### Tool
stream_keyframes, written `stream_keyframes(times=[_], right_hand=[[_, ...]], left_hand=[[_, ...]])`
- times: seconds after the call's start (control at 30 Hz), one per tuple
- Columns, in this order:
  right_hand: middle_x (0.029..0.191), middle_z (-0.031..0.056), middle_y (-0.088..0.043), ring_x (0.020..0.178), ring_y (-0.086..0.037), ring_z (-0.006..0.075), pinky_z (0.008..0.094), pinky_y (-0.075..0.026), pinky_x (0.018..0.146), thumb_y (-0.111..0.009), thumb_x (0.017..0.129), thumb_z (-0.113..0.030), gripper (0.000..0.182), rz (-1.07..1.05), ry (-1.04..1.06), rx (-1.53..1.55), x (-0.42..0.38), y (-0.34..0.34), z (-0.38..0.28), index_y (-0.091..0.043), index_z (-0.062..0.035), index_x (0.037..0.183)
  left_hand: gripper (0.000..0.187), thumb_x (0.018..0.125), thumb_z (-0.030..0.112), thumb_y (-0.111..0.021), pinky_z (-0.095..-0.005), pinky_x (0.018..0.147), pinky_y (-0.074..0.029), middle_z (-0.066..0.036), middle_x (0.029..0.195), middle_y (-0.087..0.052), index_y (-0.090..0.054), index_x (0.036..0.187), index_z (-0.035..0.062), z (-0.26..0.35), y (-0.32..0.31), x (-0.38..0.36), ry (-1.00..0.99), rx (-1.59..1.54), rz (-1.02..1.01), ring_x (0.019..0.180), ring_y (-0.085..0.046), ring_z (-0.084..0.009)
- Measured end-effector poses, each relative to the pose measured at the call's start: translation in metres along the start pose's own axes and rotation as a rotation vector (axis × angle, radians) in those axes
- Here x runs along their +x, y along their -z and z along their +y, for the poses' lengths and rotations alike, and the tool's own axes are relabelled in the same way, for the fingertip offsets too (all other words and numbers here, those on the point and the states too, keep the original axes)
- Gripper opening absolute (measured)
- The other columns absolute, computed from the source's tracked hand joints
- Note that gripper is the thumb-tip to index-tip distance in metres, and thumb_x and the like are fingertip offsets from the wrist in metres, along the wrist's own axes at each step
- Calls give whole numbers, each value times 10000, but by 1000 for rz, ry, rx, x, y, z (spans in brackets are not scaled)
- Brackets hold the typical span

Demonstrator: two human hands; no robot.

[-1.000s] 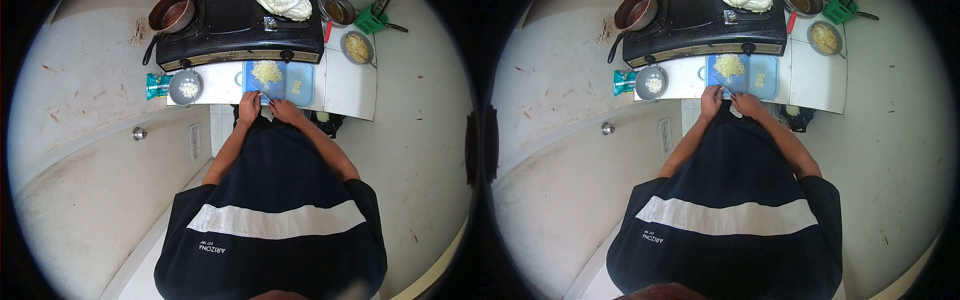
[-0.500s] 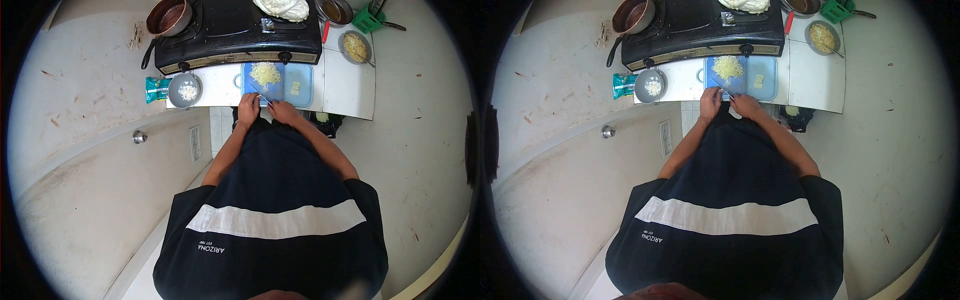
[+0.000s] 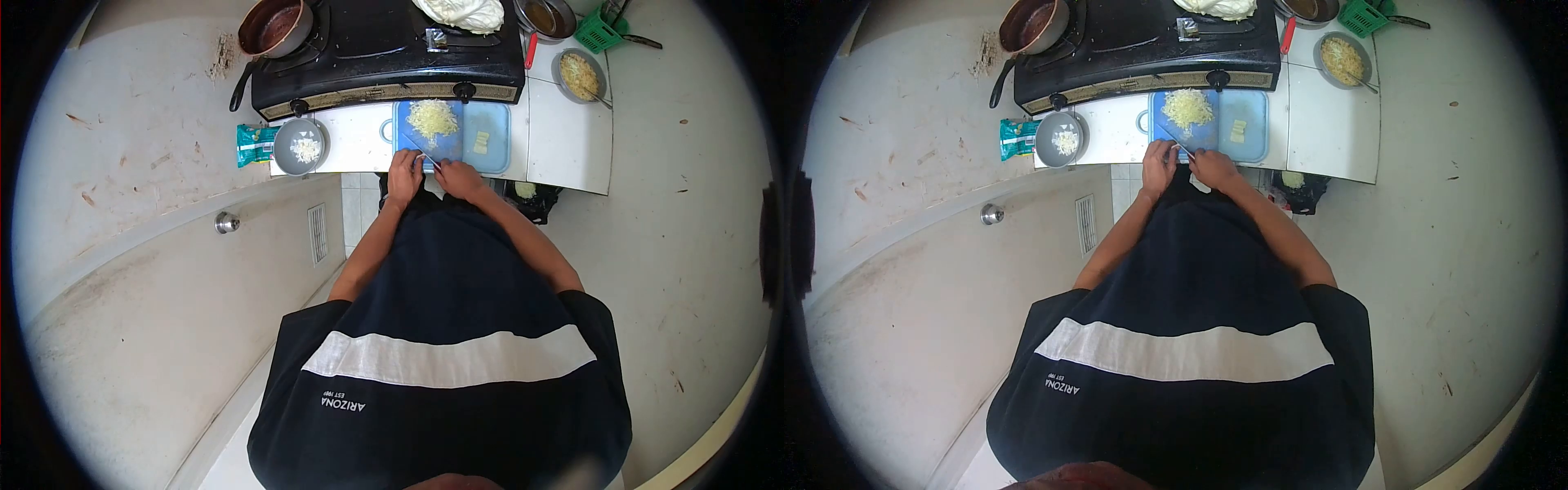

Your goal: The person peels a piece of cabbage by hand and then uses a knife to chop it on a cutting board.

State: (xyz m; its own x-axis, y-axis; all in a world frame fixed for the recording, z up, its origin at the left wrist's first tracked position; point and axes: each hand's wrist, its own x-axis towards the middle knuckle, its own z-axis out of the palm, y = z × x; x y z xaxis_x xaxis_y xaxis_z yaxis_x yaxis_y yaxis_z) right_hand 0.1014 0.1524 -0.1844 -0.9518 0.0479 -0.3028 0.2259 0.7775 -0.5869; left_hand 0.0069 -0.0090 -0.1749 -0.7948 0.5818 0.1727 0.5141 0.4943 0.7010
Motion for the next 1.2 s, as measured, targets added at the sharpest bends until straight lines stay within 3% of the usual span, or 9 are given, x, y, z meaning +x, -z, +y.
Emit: stream_keyframes(times=[0.1,0.63,1.2], right_hand=[[803,235,-710,769,-716,431,546,-577,711,-566,1004,-342,378,-2,-2,-20,-4,1,0,-631,30,981],[809,267,-701,767,-697,463,568,-564,729,-545,1014,-360,393,-15,-8,30,-16,10,-1,-631,24,1011],[832,254,-712,800,-713,445,551,-578,735,-550,1016,-369,395,-19,-17,-9,-6,2,-3,-640,16,1014]], left_hand=[[118,902,13,-678,-420,771,-511,-157,913,-623,-710,1013,-9,4,1,-2,87,-97,-3,868,-623,-346],[133,900,7,-652,-444,759,-515,-174,902,-627,-709,1020,1,4,3,-1,75,-68,-26,867,-629,-386],[81,906,22,-655,-436,724,-497,-160,831,-605,-696,971,-2,1,0,0,20,-76,28,790,-606,-345]])
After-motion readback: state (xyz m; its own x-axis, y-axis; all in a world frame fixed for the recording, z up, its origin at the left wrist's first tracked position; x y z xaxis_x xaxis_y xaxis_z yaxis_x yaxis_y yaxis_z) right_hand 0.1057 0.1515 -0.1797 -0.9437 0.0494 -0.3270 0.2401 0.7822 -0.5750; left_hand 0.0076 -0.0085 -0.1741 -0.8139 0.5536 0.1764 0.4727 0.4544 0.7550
